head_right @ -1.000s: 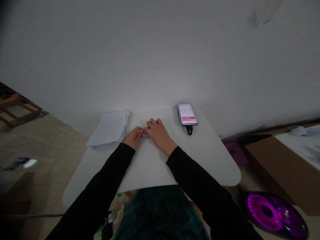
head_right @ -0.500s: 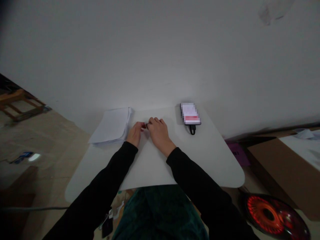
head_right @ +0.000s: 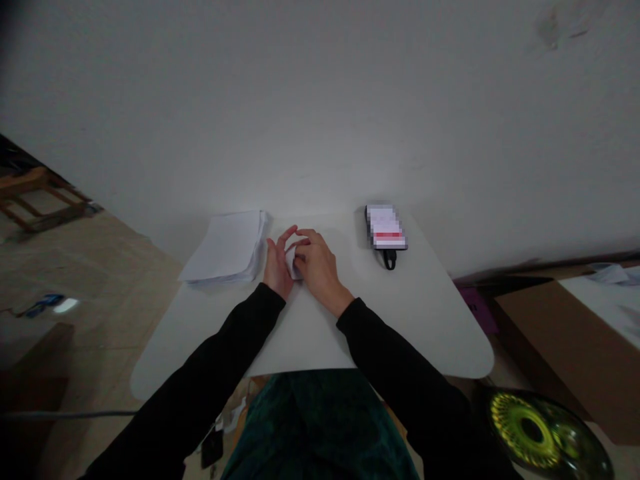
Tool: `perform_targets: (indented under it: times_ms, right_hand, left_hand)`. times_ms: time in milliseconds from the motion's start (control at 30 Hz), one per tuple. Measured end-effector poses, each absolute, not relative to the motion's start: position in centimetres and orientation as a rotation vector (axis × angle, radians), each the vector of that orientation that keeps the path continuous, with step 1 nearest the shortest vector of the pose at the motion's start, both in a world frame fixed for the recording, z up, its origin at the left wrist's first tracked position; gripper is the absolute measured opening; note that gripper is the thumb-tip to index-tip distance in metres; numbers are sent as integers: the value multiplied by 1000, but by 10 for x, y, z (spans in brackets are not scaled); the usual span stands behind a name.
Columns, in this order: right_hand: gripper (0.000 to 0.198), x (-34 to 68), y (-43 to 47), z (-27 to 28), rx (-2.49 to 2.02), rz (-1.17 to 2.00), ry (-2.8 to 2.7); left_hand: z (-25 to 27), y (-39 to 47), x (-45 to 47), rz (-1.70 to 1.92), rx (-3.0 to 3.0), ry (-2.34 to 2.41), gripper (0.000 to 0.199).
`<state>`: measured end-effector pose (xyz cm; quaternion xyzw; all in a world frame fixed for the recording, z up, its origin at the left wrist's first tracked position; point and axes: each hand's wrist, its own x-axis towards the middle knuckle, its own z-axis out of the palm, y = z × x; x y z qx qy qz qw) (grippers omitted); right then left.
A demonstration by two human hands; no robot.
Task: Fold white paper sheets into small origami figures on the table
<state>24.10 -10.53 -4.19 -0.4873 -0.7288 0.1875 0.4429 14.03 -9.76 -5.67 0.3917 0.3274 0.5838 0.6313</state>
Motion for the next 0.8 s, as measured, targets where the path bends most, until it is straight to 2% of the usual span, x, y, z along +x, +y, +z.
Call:
perform_targets:
  times_ms: [200, 300, 600, 800]
  right_hand:
    - [12, 237, -101, -41, -1108, 654, -1487]
    - [6, 235, -102, -40, -1097, 677, -1471]
    - [12, 230, -108, -43, -1180, 555, -1777]
    - [21, 234, -110, -44, -1195, 585, -1787]
  left_hand:
    - [-61, -93, 147, 1358, 904, 710, 66]
    - [-59, -93, 144, 1337, 842, 710, 71]
    - [-54, -91, 131, 1208, 818, 744, 75]
    - [-60, -90, 139, 1302, 945, 759, 68]
